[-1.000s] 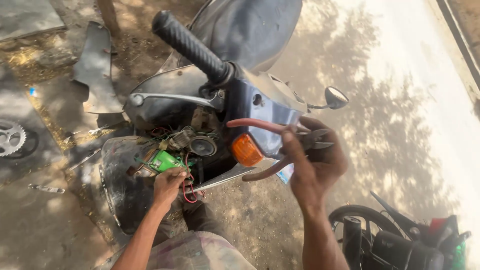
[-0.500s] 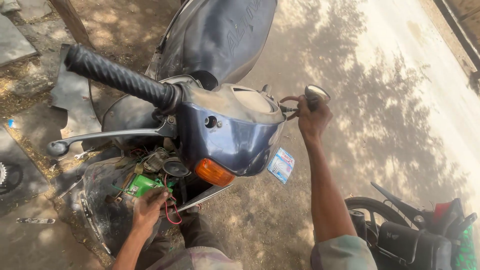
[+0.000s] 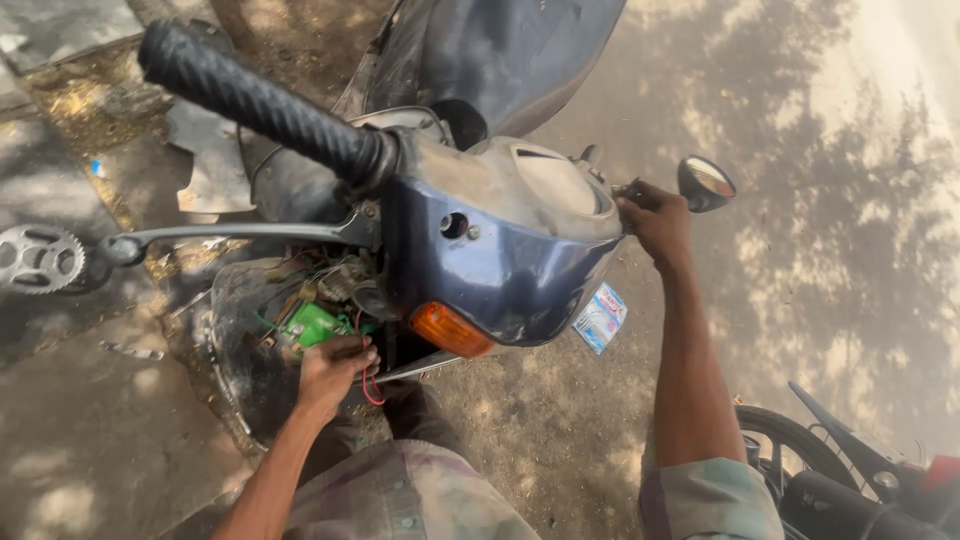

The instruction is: Repairing and connecting electrical wiring on the front panel of a scooter.

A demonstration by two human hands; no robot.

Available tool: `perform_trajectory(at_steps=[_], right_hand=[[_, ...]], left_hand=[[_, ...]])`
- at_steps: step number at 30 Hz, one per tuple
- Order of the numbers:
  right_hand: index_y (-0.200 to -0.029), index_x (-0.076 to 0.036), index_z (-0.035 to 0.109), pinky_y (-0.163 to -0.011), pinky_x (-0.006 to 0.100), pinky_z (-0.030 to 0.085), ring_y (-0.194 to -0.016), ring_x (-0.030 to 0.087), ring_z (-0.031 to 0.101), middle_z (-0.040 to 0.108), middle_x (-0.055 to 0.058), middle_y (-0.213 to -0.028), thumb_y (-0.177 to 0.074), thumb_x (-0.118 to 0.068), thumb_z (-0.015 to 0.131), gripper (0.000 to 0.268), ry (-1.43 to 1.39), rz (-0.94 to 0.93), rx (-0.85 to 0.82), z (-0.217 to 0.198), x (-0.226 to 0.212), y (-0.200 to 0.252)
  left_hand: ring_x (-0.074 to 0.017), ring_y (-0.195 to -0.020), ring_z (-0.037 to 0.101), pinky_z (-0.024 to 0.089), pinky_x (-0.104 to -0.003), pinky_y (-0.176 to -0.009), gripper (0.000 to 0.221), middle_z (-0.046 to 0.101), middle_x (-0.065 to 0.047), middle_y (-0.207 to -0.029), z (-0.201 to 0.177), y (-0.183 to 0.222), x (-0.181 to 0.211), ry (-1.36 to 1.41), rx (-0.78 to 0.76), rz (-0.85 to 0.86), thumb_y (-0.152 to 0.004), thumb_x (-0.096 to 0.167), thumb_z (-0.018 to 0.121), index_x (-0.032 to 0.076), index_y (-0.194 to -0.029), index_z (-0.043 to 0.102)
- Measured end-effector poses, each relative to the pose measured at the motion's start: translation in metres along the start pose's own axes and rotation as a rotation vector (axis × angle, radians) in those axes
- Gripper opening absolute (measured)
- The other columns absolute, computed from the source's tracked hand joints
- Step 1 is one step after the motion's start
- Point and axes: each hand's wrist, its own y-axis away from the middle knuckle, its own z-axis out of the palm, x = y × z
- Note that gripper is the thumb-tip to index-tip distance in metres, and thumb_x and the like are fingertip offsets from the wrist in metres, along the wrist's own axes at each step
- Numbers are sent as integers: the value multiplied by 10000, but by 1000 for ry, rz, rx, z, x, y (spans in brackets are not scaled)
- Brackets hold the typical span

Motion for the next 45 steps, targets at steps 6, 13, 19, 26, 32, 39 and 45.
perform_trajectory(at_steps=[6, 13, 19, 26, 32, 39, 45], right_hand=[[-1219, 26, 758, -705, 273, 569, -876, 144, 697, 763, 125, -1068, -948, -57, 747, 284, -115, -71, 31, 3, -9, 26], [-1181, 62, 717, -657, 278, 555, -821, 187, 674, 706, 139, -1036, -1043, 73, 688, 142, 161, -734, 597, 54, -82, 180], [-1070, 9, 751, -566, 251, 575, -698, 123, 716, 760, 103, -888, -910, -93, 748, 189, -208, -441, -220, 248, -83, 296], [-997, 0, 771, -529, 319, 461, -650, 127, 583, 727, 36, -863, -908, -124, 759, 154, -796, 577, -77, 367, -65, 234], [-960, -18, 766, -488, 298, 470, -615, 123, 592, 734, 25, -836, -864, -54, 749, 104, -802, 606, 14, 389, -46, 227], [-953, 60, 722, -515, 303, 476, -613, 134, 610, 718, 75, -807, -913, -85, 753, 154, -684, 418, -69, 398, 6, 221], [-962, 49, 780, -661, 315, 559, -710, 141, 712, 795, 125, -845, -892, -137, 757, 200, -337, 45, 104, 395, -7, 235]], left_hand=[[-149, -715, 729, 620, -290, -624, 256, 784, -110, -903, -2, 16, 19, -216, 94, 22, -856, 23, 771, 1, -1111, 767], [-149, -628, 709, 543, -297, -525, 188, 788, -95, -801, -10, -3, -7, -474, 208, 219, -866, 82, 806, 17, -1043, 808], [-112, -693, 712, 574, -280, -589, 171, 781, -80, -875, -21, -2, -19, -308, 279, 228, -886, 83, 766, 16, -1041, 742], [-147, -727, 693, 553, -351, -630, 138, 756, -75, -883, -28, 12, -19, -330, 294, 236, -908, 89, 758, 44, -1036, 735], [-136, -757, 755, 594, -301, -684, 208, 801, -76, -879, -24, 15, -4, -354, 269, 306, -788, 52, 815, 48, -992, 774], [-200, -761, 760, 611, -330, -686, 182, 797, -94, -942, -2, -11, 0, -432, 262, 369, -838, 14, 749, 81, -997, 807], [-275, -830, 765, 592, -349, -764, 259, 778, -153, -934, 4, -24, 4, -538, 282, 640, -799, -71, 721, 36, -1025, 786]])
